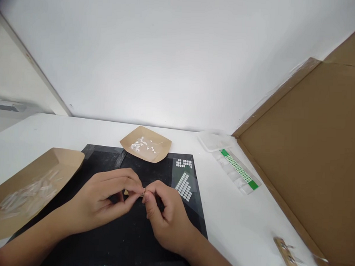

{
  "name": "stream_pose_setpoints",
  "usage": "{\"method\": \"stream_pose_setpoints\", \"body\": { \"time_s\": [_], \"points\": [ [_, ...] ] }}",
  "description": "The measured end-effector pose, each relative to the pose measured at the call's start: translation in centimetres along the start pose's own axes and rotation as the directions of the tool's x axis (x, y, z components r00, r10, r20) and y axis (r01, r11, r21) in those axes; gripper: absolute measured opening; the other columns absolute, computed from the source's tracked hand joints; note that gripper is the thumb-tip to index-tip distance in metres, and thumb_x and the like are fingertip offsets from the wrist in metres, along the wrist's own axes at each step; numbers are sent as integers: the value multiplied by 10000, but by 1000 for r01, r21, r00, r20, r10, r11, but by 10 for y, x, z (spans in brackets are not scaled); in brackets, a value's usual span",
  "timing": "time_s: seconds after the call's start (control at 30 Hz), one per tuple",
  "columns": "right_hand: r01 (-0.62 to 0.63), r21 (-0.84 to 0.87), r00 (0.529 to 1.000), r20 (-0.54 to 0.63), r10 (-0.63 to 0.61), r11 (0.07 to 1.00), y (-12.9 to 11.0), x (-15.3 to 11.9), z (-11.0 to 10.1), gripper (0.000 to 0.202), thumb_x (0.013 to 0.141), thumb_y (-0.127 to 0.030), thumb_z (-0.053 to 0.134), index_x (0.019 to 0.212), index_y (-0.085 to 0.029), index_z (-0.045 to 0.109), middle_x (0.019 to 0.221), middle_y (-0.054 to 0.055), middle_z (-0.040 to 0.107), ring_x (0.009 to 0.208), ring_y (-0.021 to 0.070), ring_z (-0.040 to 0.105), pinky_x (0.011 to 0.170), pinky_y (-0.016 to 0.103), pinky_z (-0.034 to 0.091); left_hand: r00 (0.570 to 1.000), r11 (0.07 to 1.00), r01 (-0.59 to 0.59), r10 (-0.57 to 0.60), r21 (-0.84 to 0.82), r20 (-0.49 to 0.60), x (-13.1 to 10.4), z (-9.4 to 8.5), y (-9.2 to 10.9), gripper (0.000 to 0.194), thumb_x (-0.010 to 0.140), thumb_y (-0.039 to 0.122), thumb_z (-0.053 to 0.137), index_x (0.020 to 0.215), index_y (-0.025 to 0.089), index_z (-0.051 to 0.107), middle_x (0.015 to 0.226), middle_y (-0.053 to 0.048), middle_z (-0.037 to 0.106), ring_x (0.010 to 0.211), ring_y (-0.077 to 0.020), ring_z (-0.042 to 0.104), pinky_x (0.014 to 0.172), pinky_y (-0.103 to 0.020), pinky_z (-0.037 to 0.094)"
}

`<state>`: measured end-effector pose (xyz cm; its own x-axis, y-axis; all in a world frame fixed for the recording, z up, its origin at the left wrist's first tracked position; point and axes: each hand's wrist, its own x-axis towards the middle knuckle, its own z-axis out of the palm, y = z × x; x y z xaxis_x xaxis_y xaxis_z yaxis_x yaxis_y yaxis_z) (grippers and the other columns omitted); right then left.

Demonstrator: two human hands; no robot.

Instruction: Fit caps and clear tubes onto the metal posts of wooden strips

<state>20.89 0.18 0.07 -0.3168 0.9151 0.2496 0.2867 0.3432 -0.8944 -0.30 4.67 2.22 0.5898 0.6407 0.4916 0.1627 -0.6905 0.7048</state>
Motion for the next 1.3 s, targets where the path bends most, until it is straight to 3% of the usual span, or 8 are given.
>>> {"method": "stream_pose_setpoints", "body": {
  "time_s": [0.2,0.57,0.97,1.3],
  "points": [
    [-140,155,990,28,137,978,1,0,2,338,1122,-433,459,891,-209,563,668,-47,521,581,113,474,575,249,393,1000,999,20,-19,30,-12,-1,3,-2,133,971,106,630,1011,184,729,929,-52,709,739,-114,655,596,-188,525],
    [-261,387,965,73,253,884,0,1,7,398,1091,-529,519,876,-197,565,575,-84,471,500,83,393,521,224,331,994,993,26,-14,116,-104,-2,11,-1,121,940,87,659,946,185,729,847,-17,678,667,-89,593,589,-188,497],
    [-335,474,941,120,317,815,-1,3,8,440,1057,-596,548,859,-203,553,530,-97,449,474,80,346,497,221,297,989,993,94,-84,78,-121,-2,14,3,127,922,85,661,922,188,733,817,3,665,640,-69,610,572,-136,525],
    [-375,509,924,144,353,775,0,2,9,429,1069,-574,538,861,-199,556,515,-99,447,465,77,343,491,226,270,985,993,82,-68,84,-159,0,16,4,124,920,85,669,886,183,735,785,9,665,604,-64,600,545,-135,520]
  ]
}}
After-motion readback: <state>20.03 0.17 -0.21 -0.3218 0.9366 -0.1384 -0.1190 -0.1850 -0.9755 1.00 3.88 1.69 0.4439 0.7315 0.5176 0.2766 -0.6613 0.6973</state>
